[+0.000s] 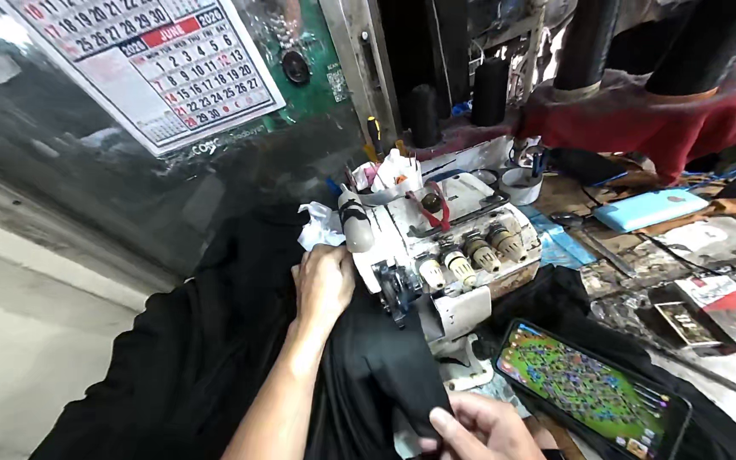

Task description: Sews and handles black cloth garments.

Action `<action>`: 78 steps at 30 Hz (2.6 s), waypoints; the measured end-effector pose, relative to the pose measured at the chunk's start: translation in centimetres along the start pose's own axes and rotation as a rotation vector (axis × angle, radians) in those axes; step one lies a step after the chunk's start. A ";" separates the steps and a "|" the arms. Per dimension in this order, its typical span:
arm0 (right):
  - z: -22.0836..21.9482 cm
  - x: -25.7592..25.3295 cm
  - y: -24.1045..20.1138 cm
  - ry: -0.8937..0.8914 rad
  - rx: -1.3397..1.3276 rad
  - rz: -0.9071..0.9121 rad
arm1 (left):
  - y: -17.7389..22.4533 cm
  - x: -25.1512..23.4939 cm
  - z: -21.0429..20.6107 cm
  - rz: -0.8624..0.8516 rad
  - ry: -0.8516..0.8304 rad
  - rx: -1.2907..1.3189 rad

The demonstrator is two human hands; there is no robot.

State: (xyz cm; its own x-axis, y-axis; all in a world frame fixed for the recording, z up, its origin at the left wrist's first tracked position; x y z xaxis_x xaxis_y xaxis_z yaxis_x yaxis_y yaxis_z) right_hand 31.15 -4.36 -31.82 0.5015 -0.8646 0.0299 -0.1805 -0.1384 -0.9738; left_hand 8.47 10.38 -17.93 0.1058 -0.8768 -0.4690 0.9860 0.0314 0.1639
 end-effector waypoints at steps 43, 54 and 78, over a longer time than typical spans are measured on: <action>-1.5 -2.9 -6.0 -0.112 0.381 0.308 | 7.8 19.8 3.1 -0.164 -0.088 0.305; -0.7 0.5 -5.6 0.060 0.226 0.424 | 3.5 19.0 5.6 -0.370 -0.313 0.826; -3.8 7.8 -10.9 -0.058 0.509 0.537 | 5.7 20.7 11.3 -0.596 -0.617 0.505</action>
State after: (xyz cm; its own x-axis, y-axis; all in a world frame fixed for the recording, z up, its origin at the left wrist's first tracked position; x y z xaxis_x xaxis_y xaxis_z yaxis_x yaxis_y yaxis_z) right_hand 33.82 -11.42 -20.08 0.5014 -0.7211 -0.4781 -0.0062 0.5496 -0.8354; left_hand 14.81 -13.05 -16.88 -0.6154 -0.7836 -0.0851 0.6706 -0.5773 0.4658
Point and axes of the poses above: each hand's wrist, its own x-axis away from the middle knuckle, its own z-axis out of the back of the hand, y = z × x, the point moved 9 cm from there along -x, towards the middle knuckle, and after that the axes turned 2 degrees about -z, right-handed, at the moved point
